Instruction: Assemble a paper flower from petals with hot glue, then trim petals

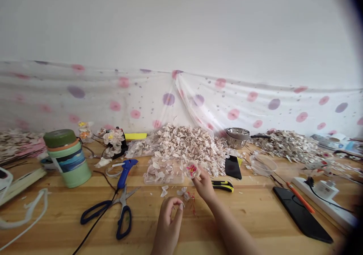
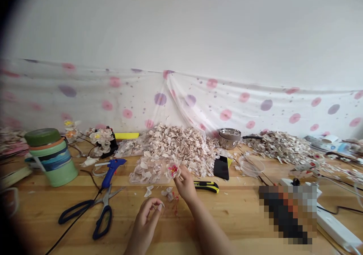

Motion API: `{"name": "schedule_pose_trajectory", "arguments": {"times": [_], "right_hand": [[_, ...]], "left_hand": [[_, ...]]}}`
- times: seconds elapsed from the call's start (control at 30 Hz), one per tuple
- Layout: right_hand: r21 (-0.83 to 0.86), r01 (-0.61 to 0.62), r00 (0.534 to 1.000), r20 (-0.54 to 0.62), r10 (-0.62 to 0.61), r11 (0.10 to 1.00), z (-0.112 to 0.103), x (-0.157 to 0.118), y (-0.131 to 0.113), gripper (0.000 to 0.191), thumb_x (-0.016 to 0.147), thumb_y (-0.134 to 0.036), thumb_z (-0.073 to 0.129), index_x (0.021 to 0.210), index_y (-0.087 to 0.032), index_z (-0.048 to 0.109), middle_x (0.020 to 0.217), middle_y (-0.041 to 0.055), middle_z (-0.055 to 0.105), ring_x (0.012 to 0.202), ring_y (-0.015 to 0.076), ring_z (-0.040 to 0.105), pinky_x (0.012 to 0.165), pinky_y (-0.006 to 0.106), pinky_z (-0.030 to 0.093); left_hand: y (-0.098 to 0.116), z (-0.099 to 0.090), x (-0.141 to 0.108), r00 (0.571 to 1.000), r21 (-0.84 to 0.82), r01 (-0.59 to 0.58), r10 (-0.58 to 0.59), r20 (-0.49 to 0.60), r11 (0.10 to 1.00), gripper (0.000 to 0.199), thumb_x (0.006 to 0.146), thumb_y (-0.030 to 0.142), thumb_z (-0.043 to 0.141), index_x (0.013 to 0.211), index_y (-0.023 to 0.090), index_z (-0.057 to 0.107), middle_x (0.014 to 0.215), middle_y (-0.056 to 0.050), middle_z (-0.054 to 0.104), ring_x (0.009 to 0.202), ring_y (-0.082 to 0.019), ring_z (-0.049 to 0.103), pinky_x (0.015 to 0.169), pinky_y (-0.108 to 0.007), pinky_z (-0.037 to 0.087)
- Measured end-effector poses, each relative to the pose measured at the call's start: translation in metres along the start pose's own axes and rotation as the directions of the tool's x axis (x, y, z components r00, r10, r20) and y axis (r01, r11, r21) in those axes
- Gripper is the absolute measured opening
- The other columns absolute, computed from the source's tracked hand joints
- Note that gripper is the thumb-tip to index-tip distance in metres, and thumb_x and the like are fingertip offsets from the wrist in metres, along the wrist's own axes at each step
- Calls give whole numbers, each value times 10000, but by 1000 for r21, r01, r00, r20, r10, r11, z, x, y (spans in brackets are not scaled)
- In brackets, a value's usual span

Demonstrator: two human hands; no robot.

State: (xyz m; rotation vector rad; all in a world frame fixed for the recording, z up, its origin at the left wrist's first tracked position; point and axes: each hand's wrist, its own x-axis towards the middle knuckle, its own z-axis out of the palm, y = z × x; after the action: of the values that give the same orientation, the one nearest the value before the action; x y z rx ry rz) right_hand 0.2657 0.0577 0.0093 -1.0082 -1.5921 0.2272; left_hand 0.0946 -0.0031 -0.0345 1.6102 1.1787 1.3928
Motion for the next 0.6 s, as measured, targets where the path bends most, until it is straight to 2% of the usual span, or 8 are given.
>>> {"name": "schedule_pose_trajectory", "arguments": {"times": [0.07,0.23,0.37,0.5,0.6], "right_hand": [[14,-7,1000,-13,7,1000,0,0,-2,312,873,-376,550,626,-221,661,660,47,638,686,215,561,666,340,474],[67,-30,998,-58,34,997,2,1,-7,386,884,-404,546,566,-233,681,625,41,633,647,205,554,638,347,466],[97,-46,995,-87,55,994,2,2,-10,419,871,-400,579,495,-227,646,589,34,616,615,193,538,630,344,462],[80,-91,984,-143,102,993,-1,2,-6,312,811,-387,656,543,-228,663,753,54,621,757,211,544,726,364,449],[59,-144,967,-202,153,988,-4,1,2,281,785,-371,660,547,-223,636,763,45,538,760,205,492,687,339,415]], "left_hand": [[1,1,-2,999,18,-30,29,24,999,260,825,460,581,792,216,663,815,-61,681,806,-241,653,761,-344,521],[-2,5,-4,993,84,-115,115,3,990,237,880,405,519,781,221,631,777,-38,661,765,-215,647,731,-315,520],[-5,7,-4,967,173,-251,253,9,952,256,924,363,454,770,222,601,725,-28,633,708,-191,631,668,-287,514],[-10,5,-19,899,276,-434,433,68,858,293,944,314,359,776,230,584,705,-43,638,704,-194,629,700,-316,516],[-22,-9,-35,818,365,-563,562,122,741,314,941,263,346,783,246,617,699,-43,680,728,-203,661,745,-331,522]]}}
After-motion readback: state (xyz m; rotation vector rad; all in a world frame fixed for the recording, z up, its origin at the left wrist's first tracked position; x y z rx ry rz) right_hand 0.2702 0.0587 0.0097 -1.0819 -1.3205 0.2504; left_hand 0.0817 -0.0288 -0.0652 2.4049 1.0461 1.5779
